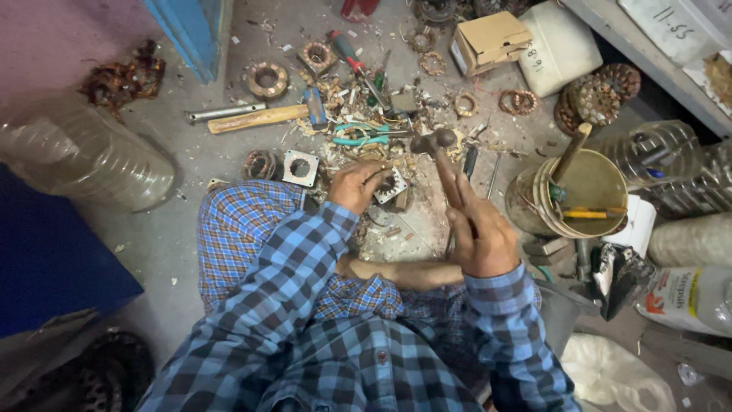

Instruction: The person dismantles a motor stator by hammering it and using pliers to pry apart metal components while sitting on the floor.

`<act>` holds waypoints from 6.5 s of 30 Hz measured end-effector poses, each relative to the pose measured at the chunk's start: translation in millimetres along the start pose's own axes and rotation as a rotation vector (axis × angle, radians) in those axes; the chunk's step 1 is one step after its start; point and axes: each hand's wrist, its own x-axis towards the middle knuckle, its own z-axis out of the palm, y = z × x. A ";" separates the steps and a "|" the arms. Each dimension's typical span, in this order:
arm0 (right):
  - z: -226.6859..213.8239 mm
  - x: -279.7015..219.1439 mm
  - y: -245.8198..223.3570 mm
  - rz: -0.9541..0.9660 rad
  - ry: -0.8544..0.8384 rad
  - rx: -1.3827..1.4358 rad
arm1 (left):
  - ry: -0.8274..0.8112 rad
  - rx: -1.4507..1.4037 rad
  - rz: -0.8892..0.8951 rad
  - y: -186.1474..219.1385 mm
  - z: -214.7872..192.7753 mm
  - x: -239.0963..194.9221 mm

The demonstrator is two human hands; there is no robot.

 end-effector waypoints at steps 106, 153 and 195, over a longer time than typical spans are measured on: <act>167.7 15.9 50.6 0.268 -0.291 0.019 | 0.072 0.248 -0.639 -32.3 10.9 -24.6; 82.1 -2.6 -50.2 0.329 -0.217 1.124 | 0.348 0.330 -0.035 140.7 -154.8 -16.1; 273.4 59.2 -35.8 0.358 -0.622 1.164 | 0.606 0.732 0.191 405.1 -442.7 -40.6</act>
